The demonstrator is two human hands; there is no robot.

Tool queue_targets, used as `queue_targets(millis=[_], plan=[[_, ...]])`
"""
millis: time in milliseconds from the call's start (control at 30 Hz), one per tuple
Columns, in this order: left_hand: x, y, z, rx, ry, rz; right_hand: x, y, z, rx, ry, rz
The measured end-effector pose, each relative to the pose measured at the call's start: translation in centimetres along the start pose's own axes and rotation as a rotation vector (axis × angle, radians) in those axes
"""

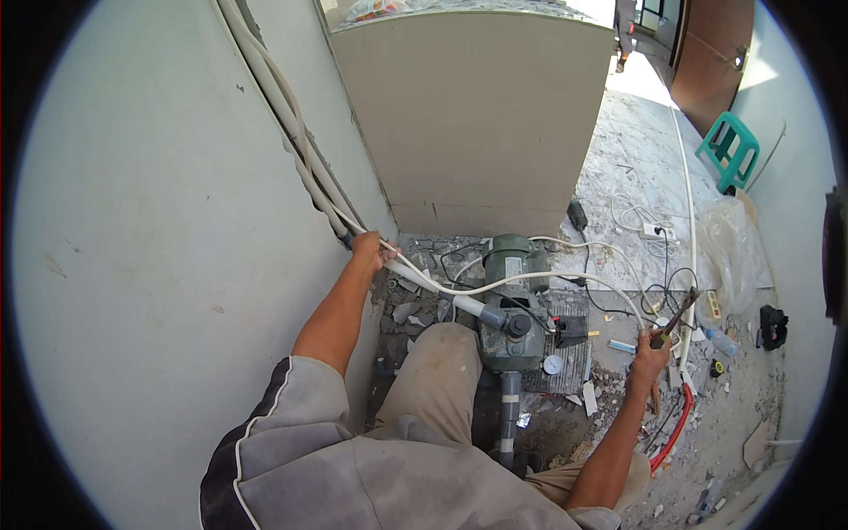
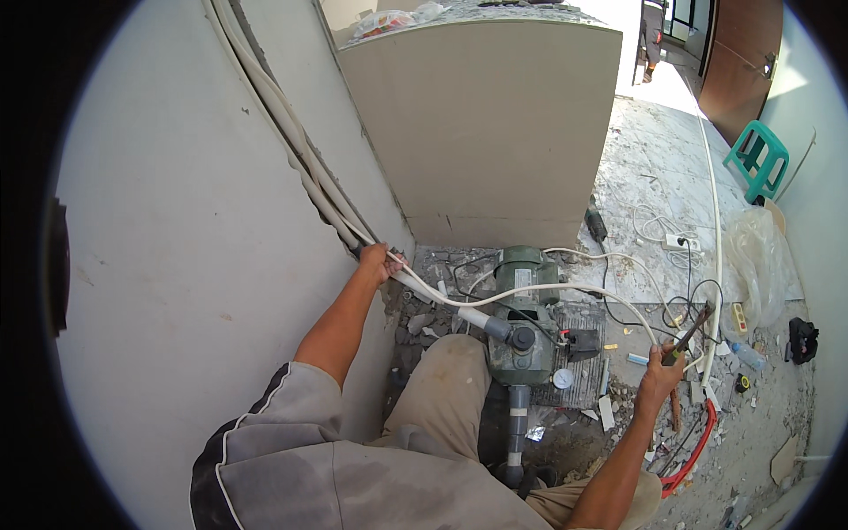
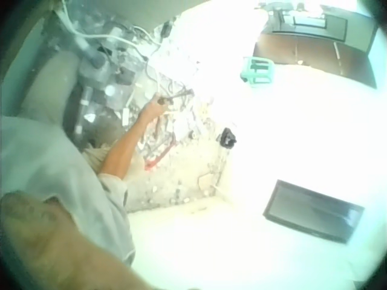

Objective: The recorder is wiring a water pump and coiling up the electrical cable in a room under renovation.

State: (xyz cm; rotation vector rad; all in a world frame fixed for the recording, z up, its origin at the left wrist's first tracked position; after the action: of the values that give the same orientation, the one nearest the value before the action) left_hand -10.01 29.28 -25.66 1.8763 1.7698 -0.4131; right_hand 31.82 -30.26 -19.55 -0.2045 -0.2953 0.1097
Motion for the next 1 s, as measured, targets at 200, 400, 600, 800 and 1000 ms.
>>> queue_targets(millis=[200,400,600,800,1000], plan=[[-9.2,0.3,-3.7,0.538,0.378,-0.196,-0.2,1.3,0.6,-0.003,0.019,0.016],[-28.5,6.3,-18.0,0.794,1.567,-0.175,0.4,2.4,-0.7,0.006,0.049,0.045],[-36.7,9.8,-29.9,1.125,1.891,-0.636,1.8,2.2,-3.1,0.036,0.031,-0.068],[-31.6,8.0,-35.5,1.704,1.402,-0.841,4.5,1.6,-7.3,-0.011,0.114,-0.160],[-31.5,7.1,-38.3,1.911,1.618,-0.908,3.1,0.1,2.7,-0.232,0.053,-0.130]])
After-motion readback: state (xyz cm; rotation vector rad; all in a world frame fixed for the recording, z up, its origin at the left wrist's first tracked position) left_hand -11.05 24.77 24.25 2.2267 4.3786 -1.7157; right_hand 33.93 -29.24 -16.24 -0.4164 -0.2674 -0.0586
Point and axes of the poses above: each hand's wrist, its own x-axis towards the middle knuckle, its own y-axis out of the palm, z = x × y, the point moved 8 cm from there along x, towards the middle knuckle, and after that the axes turned 1 degree about -x, right-handed, at the moved point
